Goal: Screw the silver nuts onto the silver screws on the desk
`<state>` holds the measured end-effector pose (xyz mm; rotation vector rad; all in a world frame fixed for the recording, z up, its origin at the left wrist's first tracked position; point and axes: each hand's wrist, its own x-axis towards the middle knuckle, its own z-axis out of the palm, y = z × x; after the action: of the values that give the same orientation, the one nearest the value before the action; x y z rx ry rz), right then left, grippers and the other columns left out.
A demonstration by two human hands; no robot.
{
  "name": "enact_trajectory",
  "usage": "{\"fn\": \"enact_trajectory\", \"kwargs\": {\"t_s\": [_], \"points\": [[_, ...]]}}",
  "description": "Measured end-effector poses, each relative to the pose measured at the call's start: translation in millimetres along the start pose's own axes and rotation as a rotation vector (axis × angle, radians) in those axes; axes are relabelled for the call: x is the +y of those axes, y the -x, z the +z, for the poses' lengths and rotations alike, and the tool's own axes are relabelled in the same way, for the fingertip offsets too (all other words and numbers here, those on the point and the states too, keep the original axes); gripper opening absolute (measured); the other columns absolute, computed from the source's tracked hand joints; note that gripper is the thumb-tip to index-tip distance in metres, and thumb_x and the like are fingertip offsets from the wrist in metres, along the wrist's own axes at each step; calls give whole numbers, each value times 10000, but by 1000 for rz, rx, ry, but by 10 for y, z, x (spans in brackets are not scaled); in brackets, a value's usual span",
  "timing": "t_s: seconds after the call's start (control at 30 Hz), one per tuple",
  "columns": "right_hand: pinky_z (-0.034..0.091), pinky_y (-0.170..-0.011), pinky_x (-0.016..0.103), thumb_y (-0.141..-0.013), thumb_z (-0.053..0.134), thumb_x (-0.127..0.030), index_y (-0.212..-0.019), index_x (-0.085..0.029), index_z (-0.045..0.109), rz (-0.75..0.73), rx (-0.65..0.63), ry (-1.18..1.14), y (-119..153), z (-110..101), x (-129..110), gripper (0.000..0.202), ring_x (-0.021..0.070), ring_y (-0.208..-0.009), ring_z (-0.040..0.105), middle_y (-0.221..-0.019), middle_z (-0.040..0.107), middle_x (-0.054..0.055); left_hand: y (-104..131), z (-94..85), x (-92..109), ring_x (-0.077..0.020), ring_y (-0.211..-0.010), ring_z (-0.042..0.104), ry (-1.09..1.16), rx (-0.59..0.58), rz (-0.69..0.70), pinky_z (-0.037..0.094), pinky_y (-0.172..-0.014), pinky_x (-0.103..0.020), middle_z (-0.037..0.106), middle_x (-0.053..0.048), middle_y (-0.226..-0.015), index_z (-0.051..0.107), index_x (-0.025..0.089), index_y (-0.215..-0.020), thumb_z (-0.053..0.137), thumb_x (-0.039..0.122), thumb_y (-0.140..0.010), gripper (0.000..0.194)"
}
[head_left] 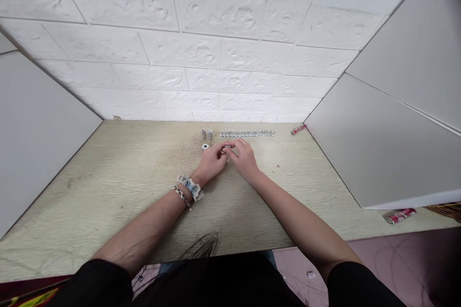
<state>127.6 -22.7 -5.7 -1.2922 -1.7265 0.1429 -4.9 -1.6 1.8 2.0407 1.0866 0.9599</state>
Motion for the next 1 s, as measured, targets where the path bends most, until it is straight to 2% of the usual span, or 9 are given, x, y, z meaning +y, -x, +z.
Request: {"fn": "enact_trajectory", "kwargs": {"t_s": [0.17, 0.3, 0.43, 0.63, 0.77, 0.83, 1.0], "points": [[426, -786, 343, -823, 530, -354, -810, -201, 568, 0, 6, -5, 3, 5, 1, 159, 184, -821, 540, -832, 584, 44, 8, -47, -11, -100, -558, 524, 313, -108, -63, 448, -608, -237, 607, 0, -665, 617, 147, -1111, 395, 136, -734, 439], [418, -760, 334, -800, 511, -243, -789, -197, 549, -52, 14, 24, 15, 17, -15, 60, 180, -798, 517, -800, 555, 33, -4, -39, -14, -89, -539, 492, 546, -127, -112, 441, -564, -231, 576, -8, -654, 632, 112, -1073, 474, 312, -793, 379], [419, -754, 334, -778, 488, -195, -779, -198, 542, -77, 25, 65, 19, 21, -22, 54, 180, -789, 508, -787, 548, 33, -20, -16, 3, -78, -506, 465, 617, -147, -157, 414, -516, -214, 546, 4, -599, 658, 107, -1001, 559, 413, -763, 401], [443, -780, 360, -777, 480, -196, -846, -193, 583, -85, 22, 59, 26, 29, -19, 124, 193, -842, 533, -860, 575, 60, -27, -11, 18, -69, -506, 470, 665, -114, -198, 414, -498, -199, 552, 3, -606, 661, 106, -884, 594, 414, -741, 346], [421, -905, 390, -768, 512, -193, -1078, -212, 566, -174, 10, 16, 36, 39, -24, 315, 205, -1022, 528, -1091, 582, 79, -25, -24, 56, -100, -624, 552, 724, -27, -245, 455, -545, -200, 595, -14, -694, 604, 123, -988, 623, 362, -724, 357], [401, -954, 396, -783, 494, -177, -1177, -219, 521, -213, -2, 2, 34, 42, -22, 397, 204, -1104, 497, -1190, 550, 83, -25, -26, 66, -99, -612, 557, 754, -5, -262, 459, -545, -201, 590, -3, -672, 554, 132, -1079, 621, 340, -730, 412], [396, -971, 394, -837, 437, -167, -1114, -203, 577, -206, 3, -30, 14, 39, -19, 312, 195, -1126, 491, -1198, 562, 95, -30, -21, 28, -62, -443, 469, 766, -1, -245, 418, -468, -189, 517, 55, -536, 454, 139, -1227, 605, 341, -755, 535]]}}
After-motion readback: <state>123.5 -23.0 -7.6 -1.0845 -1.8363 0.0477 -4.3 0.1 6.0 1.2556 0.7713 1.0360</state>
